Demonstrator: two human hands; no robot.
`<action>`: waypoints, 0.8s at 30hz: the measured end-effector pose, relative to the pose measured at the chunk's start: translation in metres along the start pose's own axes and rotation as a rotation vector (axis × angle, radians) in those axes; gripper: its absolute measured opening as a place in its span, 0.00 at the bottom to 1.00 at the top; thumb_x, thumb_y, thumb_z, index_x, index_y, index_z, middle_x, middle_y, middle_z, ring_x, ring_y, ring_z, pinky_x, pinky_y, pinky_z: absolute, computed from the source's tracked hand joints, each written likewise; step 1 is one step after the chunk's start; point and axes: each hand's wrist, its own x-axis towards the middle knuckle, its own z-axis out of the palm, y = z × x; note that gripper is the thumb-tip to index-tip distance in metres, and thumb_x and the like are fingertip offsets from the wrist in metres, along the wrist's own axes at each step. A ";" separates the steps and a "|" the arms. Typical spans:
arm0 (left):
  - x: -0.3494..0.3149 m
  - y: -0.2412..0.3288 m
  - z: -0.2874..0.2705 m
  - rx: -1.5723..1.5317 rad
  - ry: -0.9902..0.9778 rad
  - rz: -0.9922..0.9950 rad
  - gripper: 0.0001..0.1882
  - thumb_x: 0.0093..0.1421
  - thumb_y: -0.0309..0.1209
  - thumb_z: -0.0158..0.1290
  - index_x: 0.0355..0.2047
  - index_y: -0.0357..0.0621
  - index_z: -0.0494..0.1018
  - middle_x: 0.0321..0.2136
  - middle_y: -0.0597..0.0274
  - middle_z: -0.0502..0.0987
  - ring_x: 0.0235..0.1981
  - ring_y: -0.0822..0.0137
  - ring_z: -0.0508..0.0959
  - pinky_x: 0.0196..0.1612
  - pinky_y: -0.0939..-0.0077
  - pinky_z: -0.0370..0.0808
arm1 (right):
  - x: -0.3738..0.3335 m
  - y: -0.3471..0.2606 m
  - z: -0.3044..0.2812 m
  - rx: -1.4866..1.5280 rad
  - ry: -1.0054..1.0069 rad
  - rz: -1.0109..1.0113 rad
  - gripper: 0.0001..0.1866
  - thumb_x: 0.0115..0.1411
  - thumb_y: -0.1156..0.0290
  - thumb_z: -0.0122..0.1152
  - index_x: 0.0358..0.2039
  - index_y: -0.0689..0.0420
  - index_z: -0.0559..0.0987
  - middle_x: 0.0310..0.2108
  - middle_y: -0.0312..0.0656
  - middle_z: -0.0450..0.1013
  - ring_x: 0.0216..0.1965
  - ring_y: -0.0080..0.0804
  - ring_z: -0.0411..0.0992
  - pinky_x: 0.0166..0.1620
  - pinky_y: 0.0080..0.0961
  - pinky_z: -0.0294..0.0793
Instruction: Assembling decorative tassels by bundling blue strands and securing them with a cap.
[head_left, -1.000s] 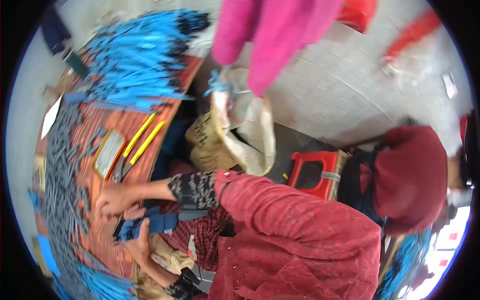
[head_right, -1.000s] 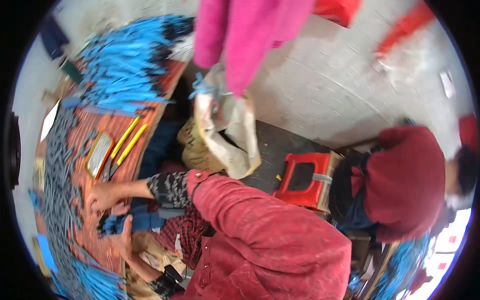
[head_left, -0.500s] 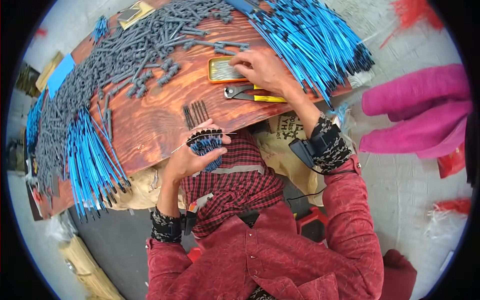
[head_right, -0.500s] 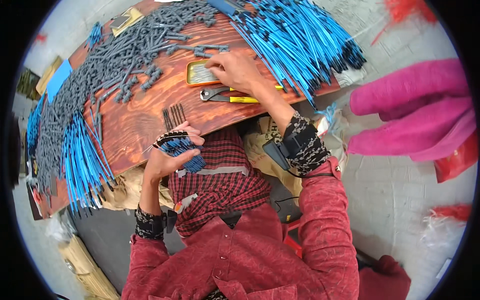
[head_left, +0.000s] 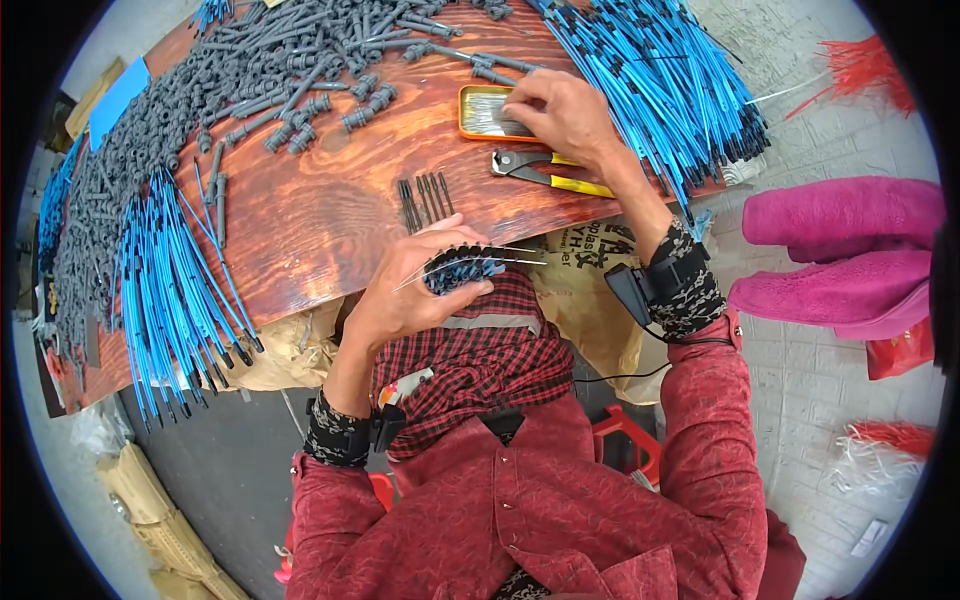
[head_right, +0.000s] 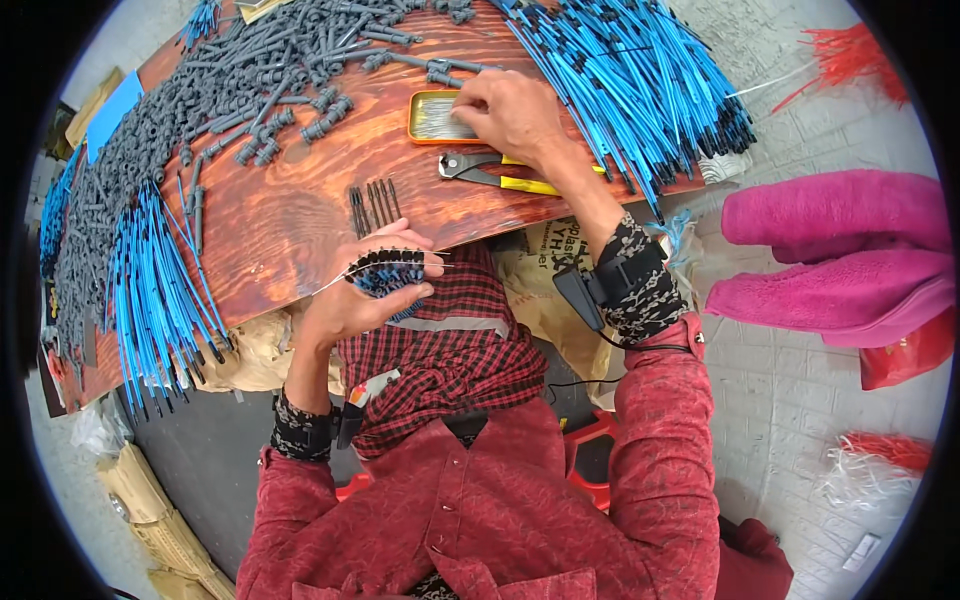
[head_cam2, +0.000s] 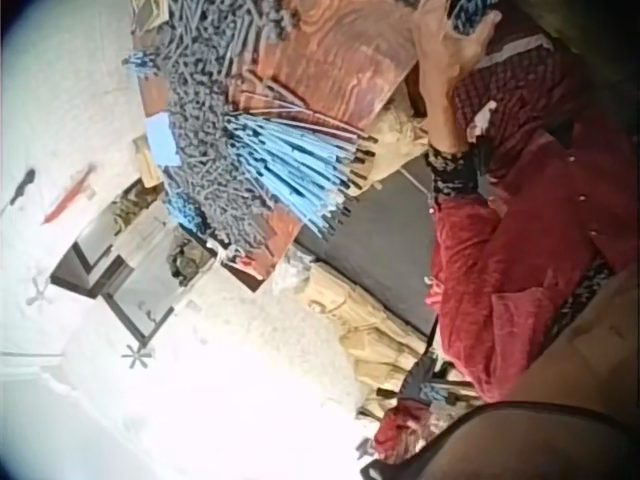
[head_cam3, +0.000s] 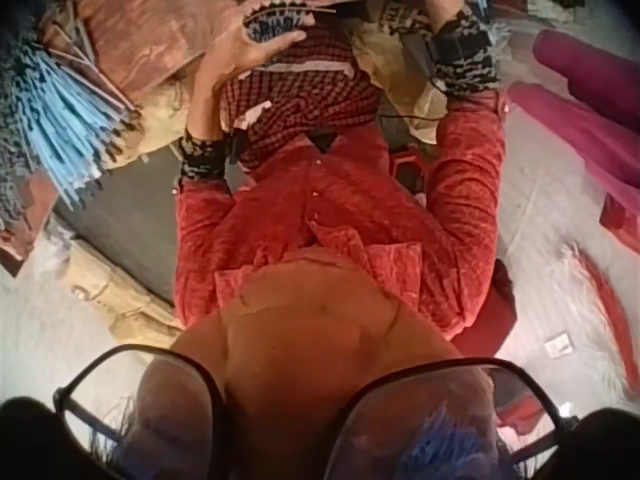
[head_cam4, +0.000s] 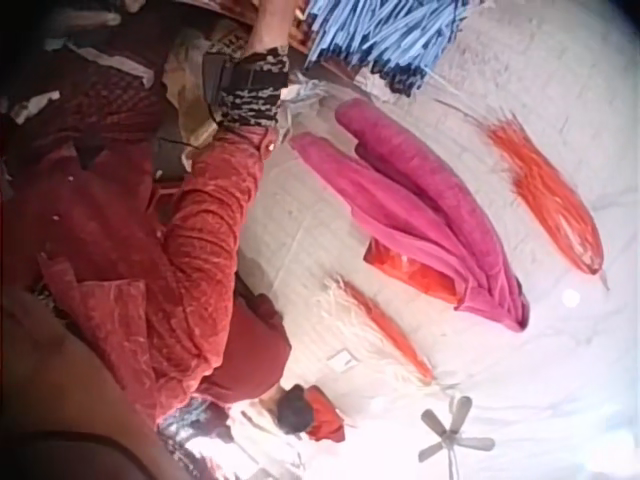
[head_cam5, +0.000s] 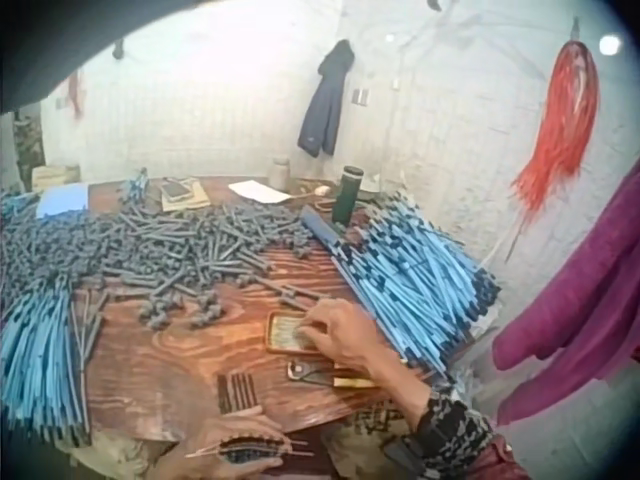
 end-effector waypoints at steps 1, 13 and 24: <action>-0.001 -0.003 0.002 -0.012 0.028 -0.014 0.12 0.52 0.25 0.67 0.39 0.44 0.86 0.38 0.62 0.87 0.49 0.63 0.82 0.72 0.47 0.62 | 0.000 0.003 0.000 -0.043 0.016 -0.006 0.07 0.61 0.64 0.67 0.35 0.53 0.85 0.34 0.38 0.80 0.38 0.40 0.78 0.42 0.35 0.77; -0.001 -0.003 -0.002 -0.084 0.098 0.092 0.16 0.50 0.26 0.69 0.41 0.40 0.83 0.42 0.58 0.84 0.46 0.59 0.84 0.71 0.49 0.64 | -0.001 -0.015 0.001 -0.107 0.204 -0.019 0.06 0.64 0.66 0.63 0.36 0.54 0.80 0.32 0.39 0.79 0.36 0.43 0.77 0.38 0.38 0.77; 0.000 0.003 -0.006 -0.018 0.056 0.136 0.20 0.51 0.25 0.69 0.45 0.41 0.80 0.42 0.57 0.84 0.48 0.57 0.83 0.70 0.48 0.65 | -0.038 -0.037 -0.002 0.144 0.150 0.077 0.05 0.62 0.70 0.66 0.36 0.57 0.81 0.32 0.42 0.79 0.32 0.43 0.78 0.36 0.35 0.77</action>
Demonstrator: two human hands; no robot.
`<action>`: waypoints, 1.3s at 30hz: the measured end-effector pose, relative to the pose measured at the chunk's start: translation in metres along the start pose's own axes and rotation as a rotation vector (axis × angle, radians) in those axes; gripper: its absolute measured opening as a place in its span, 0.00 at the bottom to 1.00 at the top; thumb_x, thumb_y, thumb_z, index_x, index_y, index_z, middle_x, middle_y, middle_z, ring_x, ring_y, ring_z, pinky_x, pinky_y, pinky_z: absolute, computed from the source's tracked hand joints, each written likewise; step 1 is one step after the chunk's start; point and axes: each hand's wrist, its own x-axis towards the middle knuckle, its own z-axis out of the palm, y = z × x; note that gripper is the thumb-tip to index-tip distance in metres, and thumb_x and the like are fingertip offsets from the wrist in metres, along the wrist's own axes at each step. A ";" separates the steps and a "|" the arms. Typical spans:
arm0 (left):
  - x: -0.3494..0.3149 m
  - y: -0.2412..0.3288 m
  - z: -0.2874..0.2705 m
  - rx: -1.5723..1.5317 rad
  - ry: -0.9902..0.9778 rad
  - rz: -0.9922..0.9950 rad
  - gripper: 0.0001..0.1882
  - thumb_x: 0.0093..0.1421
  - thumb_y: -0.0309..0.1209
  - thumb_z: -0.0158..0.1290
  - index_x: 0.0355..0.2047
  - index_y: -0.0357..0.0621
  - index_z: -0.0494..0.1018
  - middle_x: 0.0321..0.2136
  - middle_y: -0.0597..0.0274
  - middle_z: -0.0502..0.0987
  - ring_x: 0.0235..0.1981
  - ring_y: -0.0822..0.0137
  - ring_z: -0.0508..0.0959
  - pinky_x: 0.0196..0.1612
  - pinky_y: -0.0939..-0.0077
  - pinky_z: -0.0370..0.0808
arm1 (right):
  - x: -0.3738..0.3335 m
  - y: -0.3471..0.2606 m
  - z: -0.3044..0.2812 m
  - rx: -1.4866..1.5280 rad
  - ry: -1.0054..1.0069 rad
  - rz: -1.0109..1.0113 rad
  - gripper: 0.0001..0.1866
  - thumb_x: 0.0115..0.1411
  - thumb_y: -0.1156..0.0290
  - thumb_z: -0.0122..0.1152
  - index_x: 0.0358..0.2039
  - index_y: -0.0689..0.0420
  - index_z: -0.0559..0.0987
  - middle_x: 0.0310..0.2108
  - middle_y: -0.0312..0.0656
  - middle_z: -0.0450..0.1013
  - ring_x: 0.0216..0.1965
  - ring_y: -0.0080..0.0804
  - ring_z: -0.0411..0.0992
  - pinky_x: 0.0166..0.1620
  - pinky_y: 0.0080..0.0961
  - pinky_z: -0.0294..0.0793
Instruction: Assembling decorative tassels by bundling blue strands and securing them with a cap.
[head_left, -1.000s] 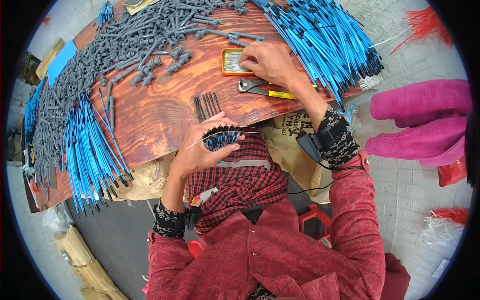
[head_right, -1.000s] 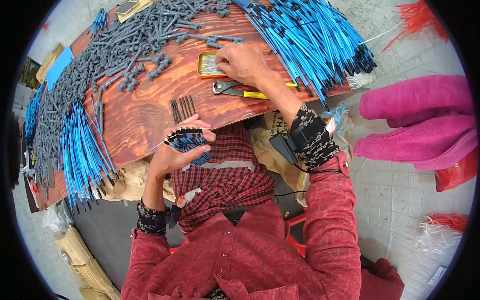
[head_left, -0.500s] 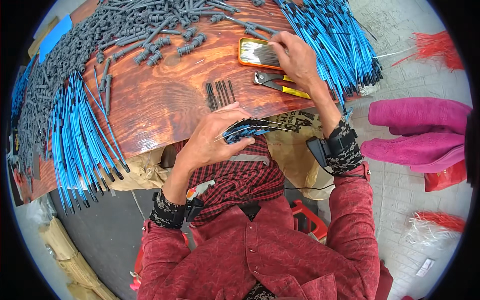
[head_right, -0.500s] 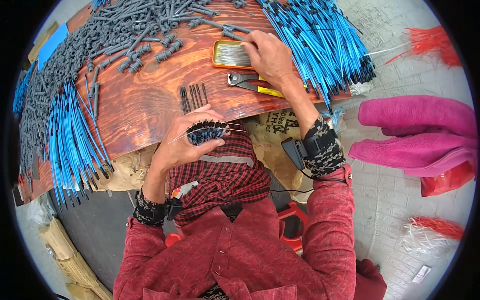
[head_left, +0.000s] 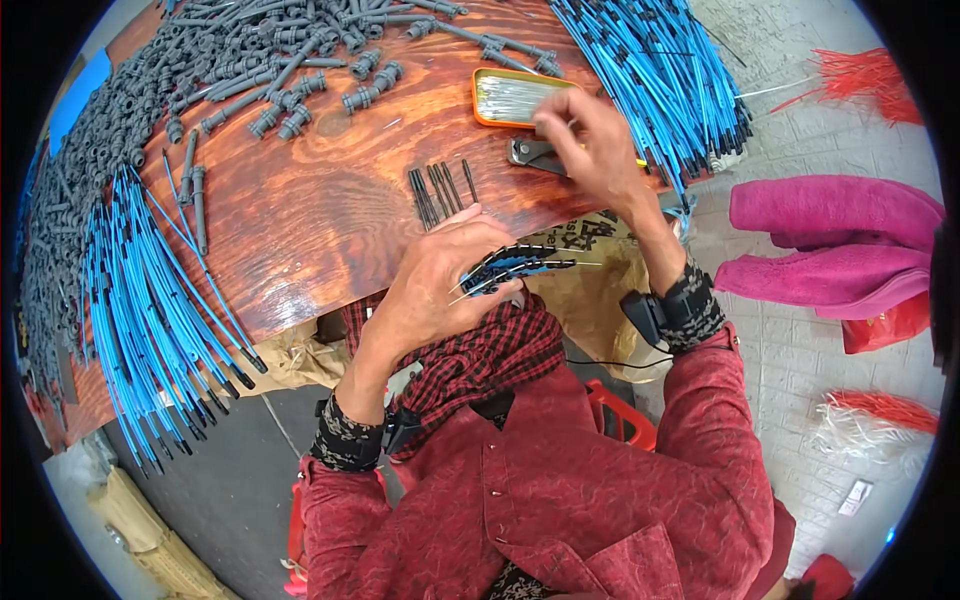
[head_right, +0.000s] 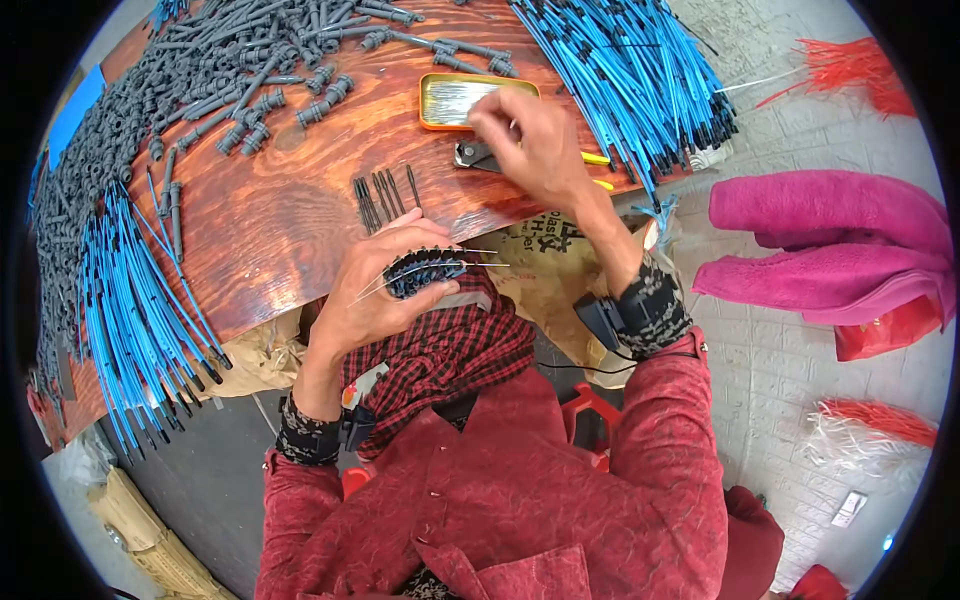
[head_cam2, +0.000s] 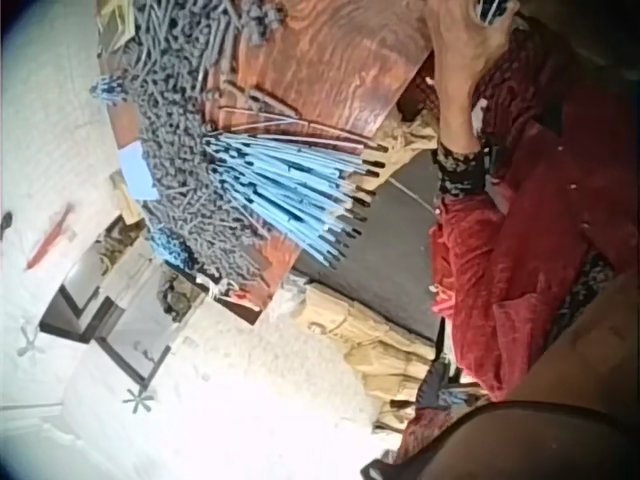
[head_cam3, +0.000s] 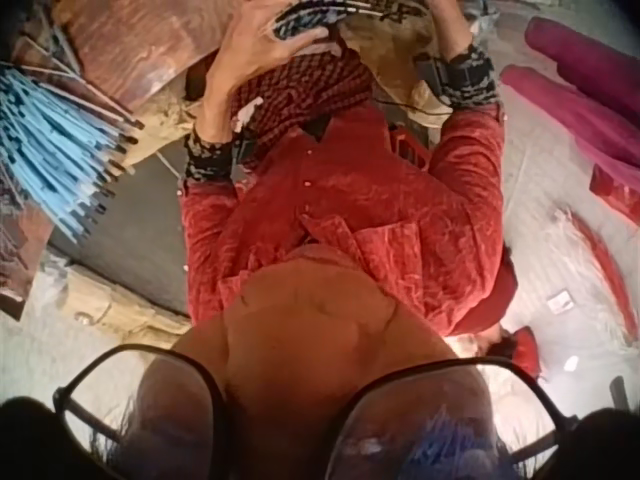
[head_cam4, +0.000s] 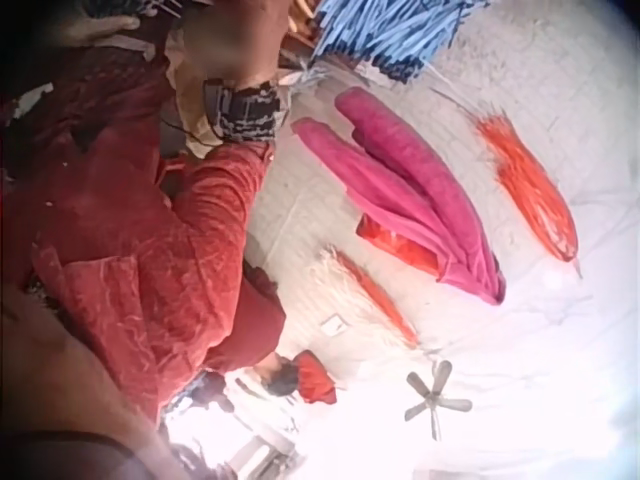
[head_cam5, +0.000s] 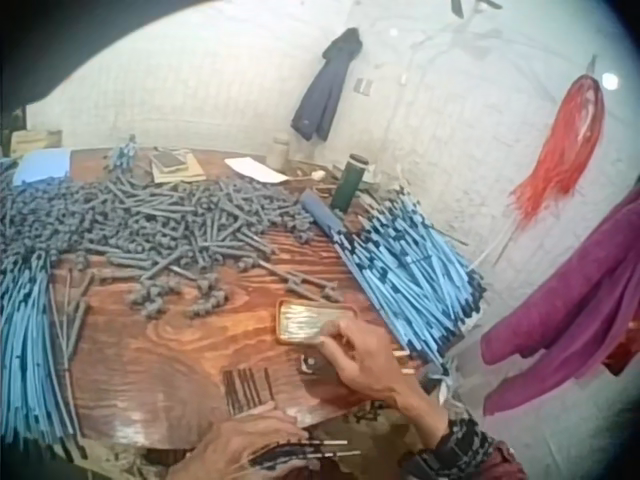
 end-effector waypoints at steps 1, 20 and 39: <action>0.001 0.000 -0.002 0.000 -0.003 -0.010 0.20 0.51 0.25 0.69 0.45 0.41 0.80 0.42 0.58 0.84 0.48 0.57 0.83 0.70 0.48 0.66 | -0.009 -0.004 0.002 0.019 -0.038 -0.093 0.05 0.61 0.70 0.66 0.35 0.57 0.81 0.32 0.42 0.79 0.32 0.43 0.78 0.37 0.34 0.77; 0.004 0.001 0.000 0.074 -0.085 -0.070 0.17 0.50 0.26 0.69 0.42 0.43 0.83 0.42 0.61 0.84 0.50 0.58 0.82 0.70 0.48 0.65 | -0.026 0.032 0.018 0.039 0.169 -0.322 0.07 0.56 0.75 0.70 0.32 0.55 0.79 0.30 0.38 0.77 0.32 0.40 0.77 0.33 0.34 0.77; 0.005 0.011 -0.001 0.063 -0.126 -0.241 0.15 0.49 0.24 0.68 0.39 0.43 0.85 0.40 0.60 0.85 0.51 0.57 0.81 0.70 0.53 0.64 | -0.050 -0.012 0.038 0.362 0.003 -0.301 0.08 0.54 0.71 0.65 0.35 0.53 0.78 0.26 0.39 0.73 0.33 0.41 0.75 0.34 0.37 0.76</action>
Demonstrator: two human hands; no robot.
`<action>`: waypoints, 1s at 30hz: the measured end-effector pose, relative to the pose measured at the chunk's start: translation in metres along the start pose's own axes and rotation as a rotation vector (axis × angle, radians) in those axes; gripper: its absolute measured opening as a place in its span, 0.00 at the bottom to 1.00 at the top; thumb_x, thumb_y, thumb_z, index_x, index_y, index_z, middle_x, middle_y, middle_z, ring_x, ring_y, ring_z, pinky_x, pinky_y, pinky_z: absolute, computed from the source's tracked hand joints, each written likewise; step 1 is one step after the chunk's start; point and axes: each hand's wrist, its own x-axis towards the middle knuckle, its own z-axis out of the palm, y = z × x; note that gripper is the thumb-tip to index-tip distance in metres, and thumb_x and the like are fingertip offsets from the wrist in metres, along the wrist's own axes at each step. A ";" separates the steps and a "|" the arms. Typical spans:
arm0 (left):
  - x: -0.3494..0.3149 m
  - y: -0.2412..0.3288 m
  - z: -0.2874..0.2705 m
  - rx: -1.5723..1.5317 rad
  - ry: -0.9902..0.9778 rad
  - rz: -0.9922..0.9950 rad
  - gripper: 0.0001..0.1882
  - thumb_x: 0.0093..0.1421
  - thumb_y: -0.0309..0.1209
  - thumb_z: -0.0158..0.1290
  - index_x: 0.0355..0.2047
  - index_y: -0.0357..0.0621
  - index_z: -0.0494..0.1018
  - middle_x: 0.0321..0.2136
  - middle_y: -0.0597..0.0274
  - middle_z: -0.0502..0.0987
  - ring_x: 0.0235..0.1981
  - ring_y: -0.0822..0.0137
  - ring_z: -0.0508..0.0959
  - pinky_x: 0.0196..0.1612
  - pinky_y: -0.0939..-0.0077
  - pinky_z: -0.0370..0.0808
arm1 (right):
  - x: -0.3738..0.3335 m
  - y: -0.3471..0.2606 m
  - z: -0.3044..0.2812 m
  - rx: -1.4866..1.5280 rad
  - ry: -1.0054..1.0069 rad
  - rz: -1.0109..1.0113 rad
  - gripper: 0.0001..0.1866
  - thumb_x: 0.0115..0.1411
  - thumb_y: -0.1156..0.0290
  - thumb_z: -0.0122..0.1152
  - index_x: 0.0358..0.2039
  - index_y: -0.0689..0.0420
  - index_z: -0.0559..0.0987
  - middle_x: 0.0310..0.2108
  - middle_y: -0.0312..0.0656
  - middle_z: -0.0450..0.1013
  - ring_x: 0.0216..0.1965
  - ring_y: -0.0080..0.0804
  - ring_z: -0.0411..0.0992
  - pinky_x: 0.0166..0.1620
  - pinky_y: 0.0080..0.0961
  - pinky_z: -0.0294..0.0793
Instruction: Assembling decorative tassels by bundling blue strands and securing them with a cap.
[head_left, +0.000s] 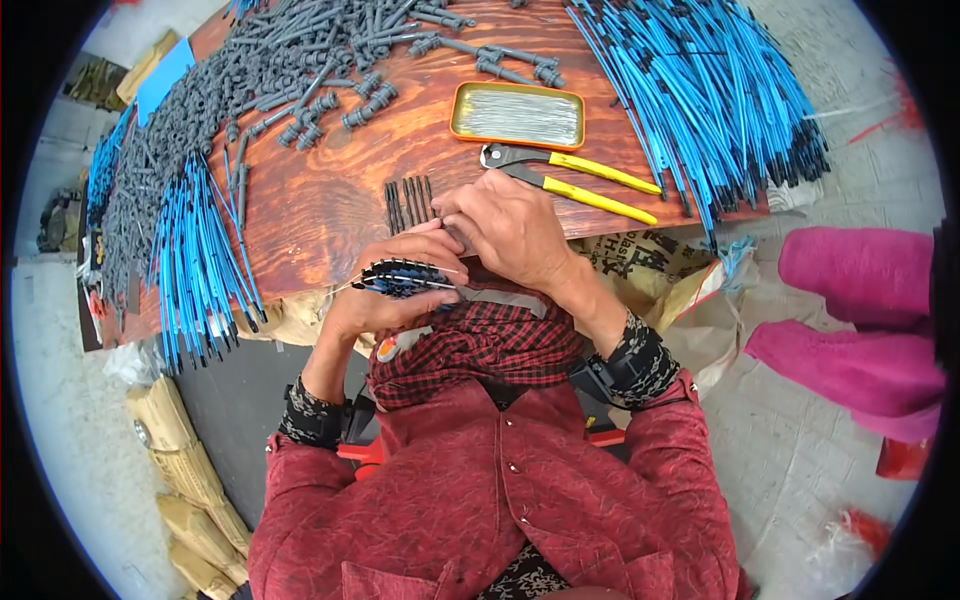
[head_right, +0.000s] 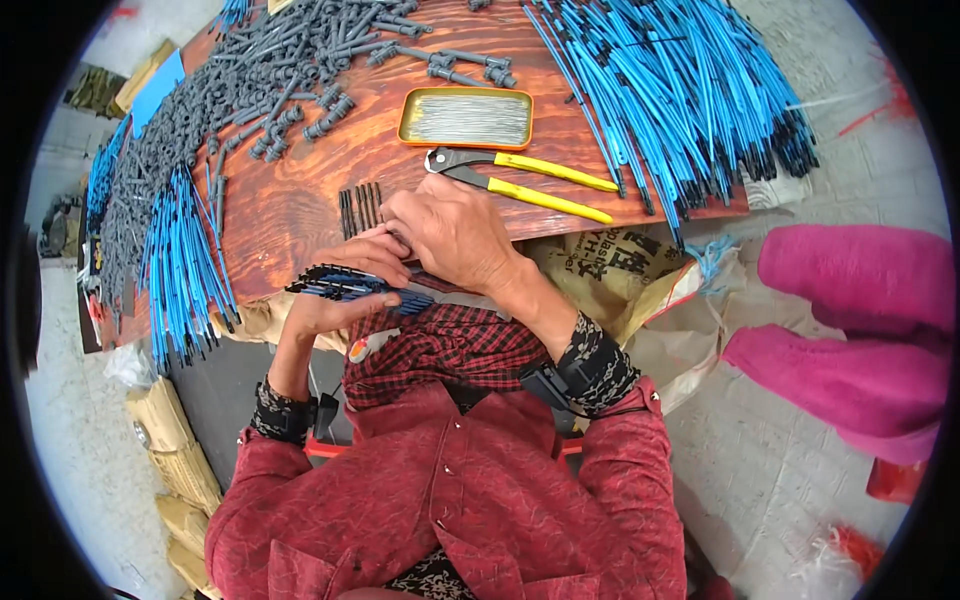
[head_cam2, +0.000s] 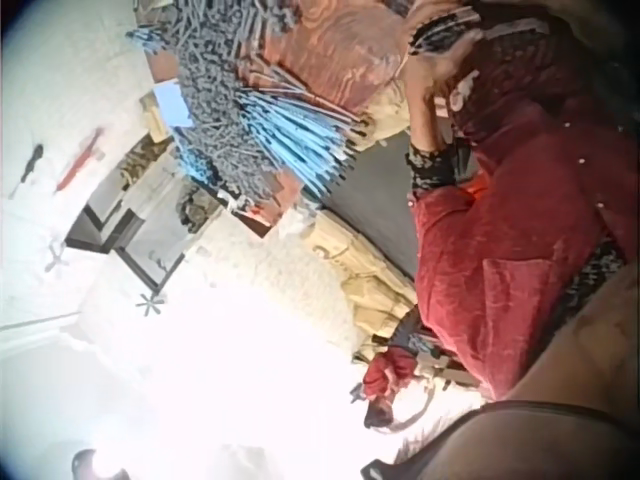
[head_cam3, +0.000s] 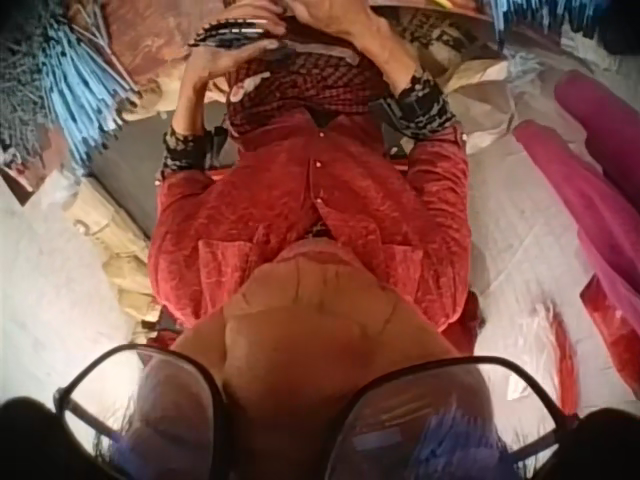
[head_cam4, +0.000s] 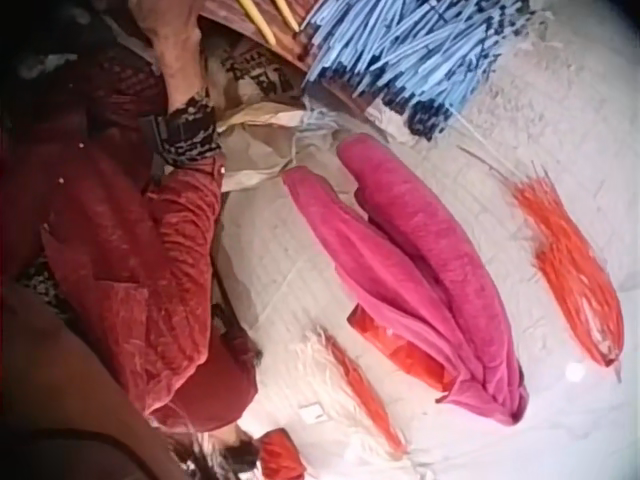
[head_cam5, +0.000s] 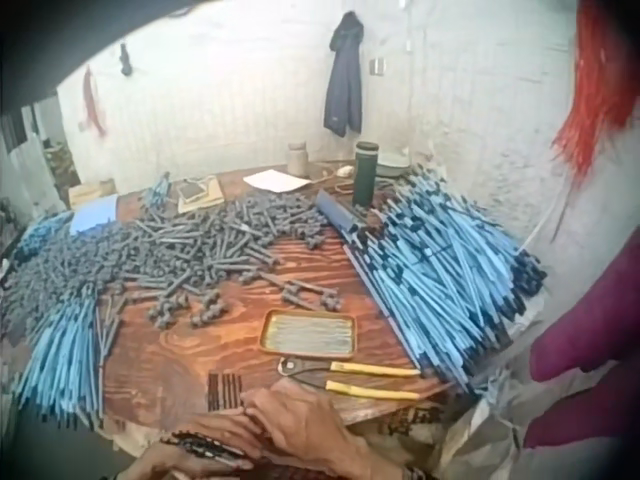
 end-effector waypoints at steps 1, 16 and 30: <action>0.002 0.001 0.001 0.005 -0.018 0.007 0.15 0.49 0.24 0.68 0.39 0.43 0.85 0.40 0.60 0.85 0.51 0.57 0.81 0.70 0.53 0.64 | -0.001 -0.001 0.000 -0.020 -0.019 0.004 0.07 0.54 0.71 0.65 0.35 0.53 0.78 0.26 0.40 0.73 0.33 0.41 0.75 0.34 0.38 0.76; -0.002 0.001 0.004 -0.084 0.086 0.044 0.14 0.52 0.27 0.70 0.39 0.39 0.83 0.35 0.63 0.86 0.40 0.65 0.83 0.68 0.59 0.67 | 0.012 0.002 0.019 -0.157 0.030 0.099 0.05 0.59 0.71 0.66 0.33 0.56 0.79 0.32 0.42 0.75 0.36 0.45 0.74 0.40 0.39 0.74; -0.001 -0.007 0.004 -0.155 0.074 0.068 0.15 0.53 0.24 0.67 0.42 0.43 0.81 0.38 0.64 0.86 0.45 0.65 0.83 0.73 0.50 0.59 | 0.020 -0.011 0.025 -0.403 0.060 0.150 0.05 0.55 0.75 0.66 0.34 0.53 0.83 0.31 0.39 0.71 0.35 0.41 0.70 0.38 0.38 0.74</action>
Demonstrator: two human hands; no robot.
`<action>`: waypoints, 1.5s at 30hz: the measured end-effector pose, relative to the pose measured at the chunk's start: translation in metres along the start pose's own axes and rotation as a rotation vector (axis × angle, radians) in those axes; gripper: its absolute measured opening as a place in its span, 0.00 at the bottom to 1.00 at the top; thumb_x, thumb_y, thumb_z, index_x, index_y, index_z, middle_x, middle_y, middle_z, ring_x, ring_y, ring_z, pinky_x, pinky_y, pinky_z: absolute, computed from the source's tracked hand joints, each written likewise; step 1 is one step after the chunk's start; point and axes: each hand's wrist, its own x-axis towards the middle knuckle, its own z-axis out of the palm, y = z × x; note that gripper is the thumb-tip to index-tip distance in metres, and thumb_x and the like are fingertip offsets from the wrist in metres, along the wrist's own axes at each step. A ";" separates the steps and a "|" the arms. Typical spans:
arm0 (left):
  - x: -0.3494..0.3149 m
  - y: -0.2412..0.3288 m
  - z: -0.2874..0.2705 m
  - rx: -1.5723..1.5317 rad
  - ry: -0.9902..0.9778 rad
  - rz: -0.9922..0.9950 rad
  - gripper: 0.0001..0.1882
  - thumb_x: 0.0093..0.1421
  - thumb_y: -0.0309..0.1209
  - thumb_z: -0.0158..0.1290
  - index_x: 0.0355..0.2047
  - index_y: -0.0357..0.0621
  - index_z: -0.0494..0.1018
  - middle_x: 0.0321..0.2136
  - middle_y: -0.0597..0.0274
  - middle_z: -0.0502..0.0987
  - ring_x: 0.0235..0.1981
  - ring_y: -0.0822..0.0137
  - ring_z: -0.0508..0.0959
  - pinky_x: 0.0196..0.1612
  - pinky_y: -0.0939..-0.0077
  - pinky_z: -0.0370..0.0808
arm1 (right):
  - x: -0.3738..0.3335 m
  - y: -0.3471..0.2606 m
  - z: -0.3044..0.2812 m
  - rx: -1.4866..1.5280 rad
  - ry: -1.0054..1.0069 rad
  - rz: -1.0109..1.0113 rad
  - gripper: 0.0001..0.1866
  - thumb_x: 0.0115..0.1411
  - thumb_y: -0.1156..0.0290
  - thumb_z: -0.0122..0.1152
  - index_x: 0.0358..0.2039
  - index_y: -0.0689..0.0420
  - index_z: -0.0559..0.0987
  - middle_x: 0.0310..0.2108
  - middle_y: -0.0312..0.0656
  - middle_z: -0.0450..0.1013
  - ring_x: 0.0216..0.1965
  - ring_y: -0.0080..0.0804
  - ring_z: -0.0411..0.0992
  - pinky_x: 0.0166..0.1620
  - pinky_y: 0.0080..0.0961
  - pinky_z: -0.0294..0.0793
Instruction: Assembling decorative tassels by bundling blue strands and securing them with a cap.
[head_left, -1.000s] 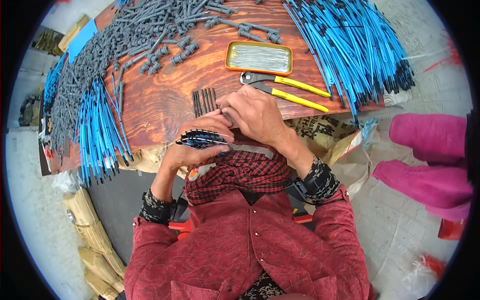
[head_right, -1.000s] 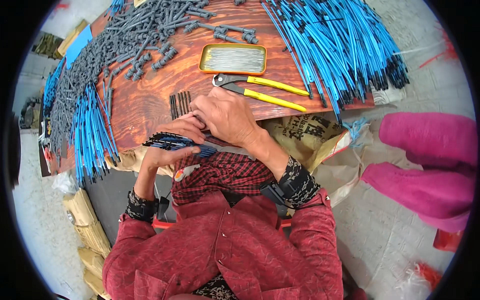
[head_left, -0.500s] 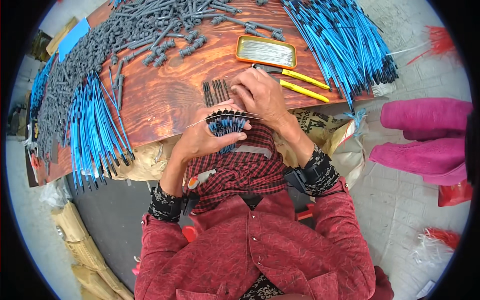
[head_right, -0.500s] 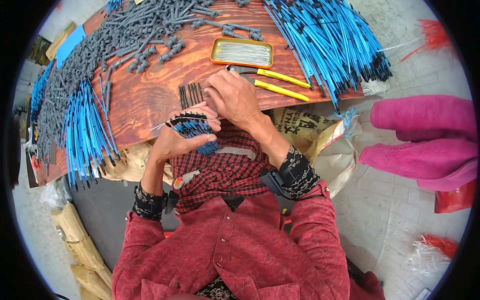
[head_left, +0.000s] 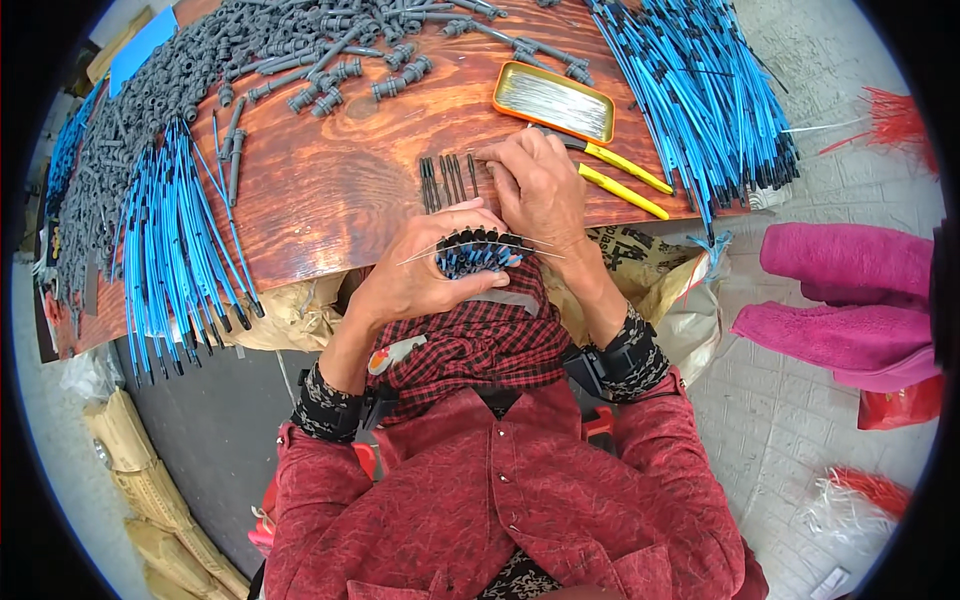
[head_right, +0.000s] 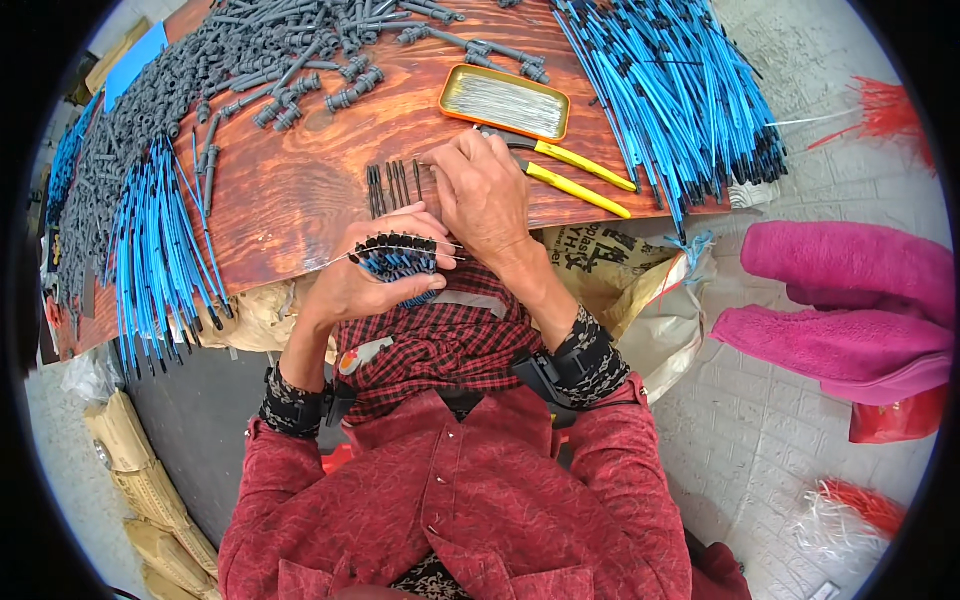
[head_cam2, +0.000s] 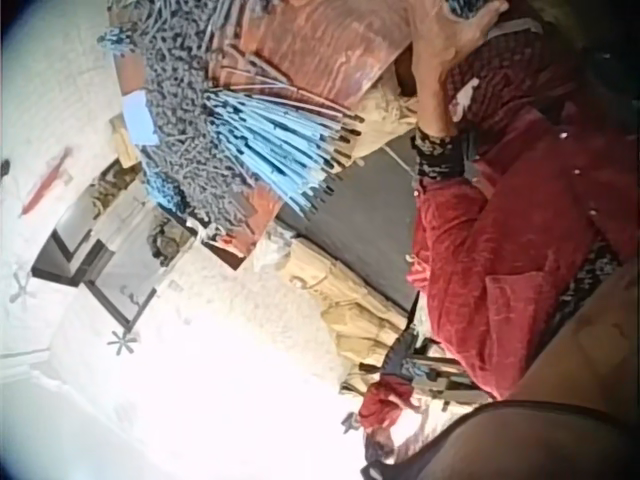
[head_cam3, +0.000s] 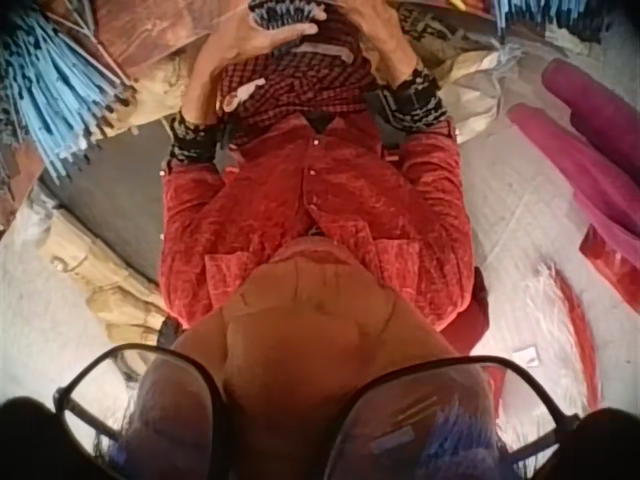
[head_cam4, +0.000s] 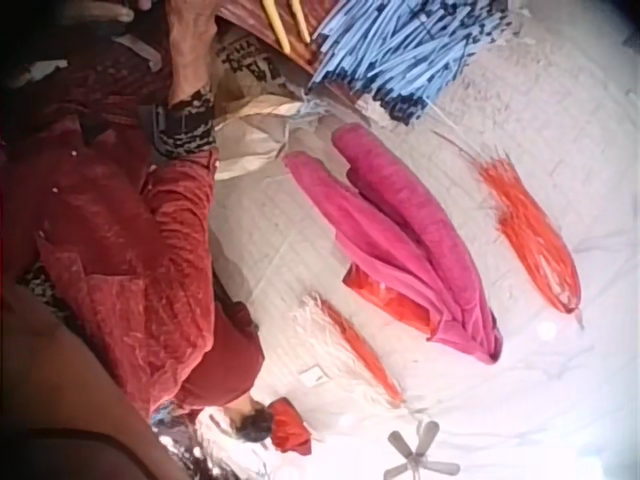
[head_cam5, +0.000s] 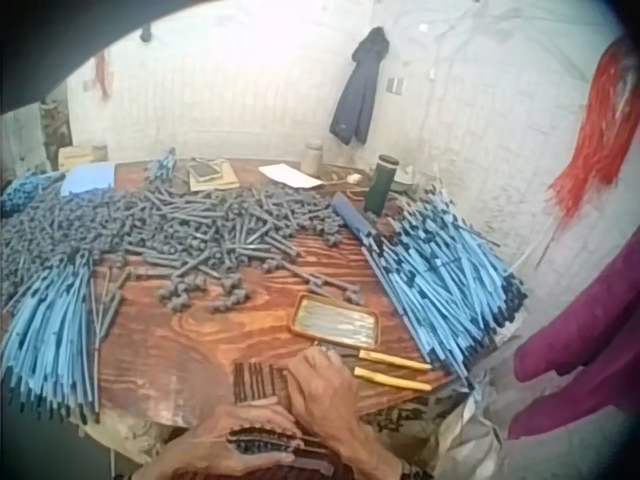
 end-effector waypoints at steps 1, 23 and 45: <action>0.000 -0.001 0.000 -0.009 -0.006 0.004 0.15 0.53 0.24 0.67 0.42 0.43 0.80 0.37 0.64 0.86 0.45 0.65 0.83 0.73 0.50 0.59 | 0.000 0.000 0.000 0.019 0.005 0.012 0.05 0.55 0.75 0.66 0.34 0.53 0.83 0.30 0.39 0.70 0.35 0.41 0.70 0.38 0.37 0.74; -0.001 -0.004 0.001 -0.016 0.009 0.033 0.16 0.53 0.23 0.67 0.43 0.42 0.81 0.35 0.62 0.86 0.44 0.63 0.83 0.72 0.54 0.60 | 0.015 -0.003 0.002 0.055 -0.101 0.024 0.04 0.56 0.74 0.66 0.33 0.57 0.82 0.31 0.43 0.73 0.37 0.46 0.73 0.40 0.40 0.73; -0.003 -0.003 0.001 -0.009 0.025 0.021 0.17 0.53 0.24 0.67 0.44 0.41 0.81 0.36 0.62 0.87 0.42 0.66 0.85 0.73 0.53 0.59 | 0.015 -0.003 -0.001 0.040 -0.120 0.008 0.09 0.57 0.79 0.62 0.37 0.55 0.84 0.29 0.43 0.71 0.36 0.45 0.72 0.39 0.40 0.73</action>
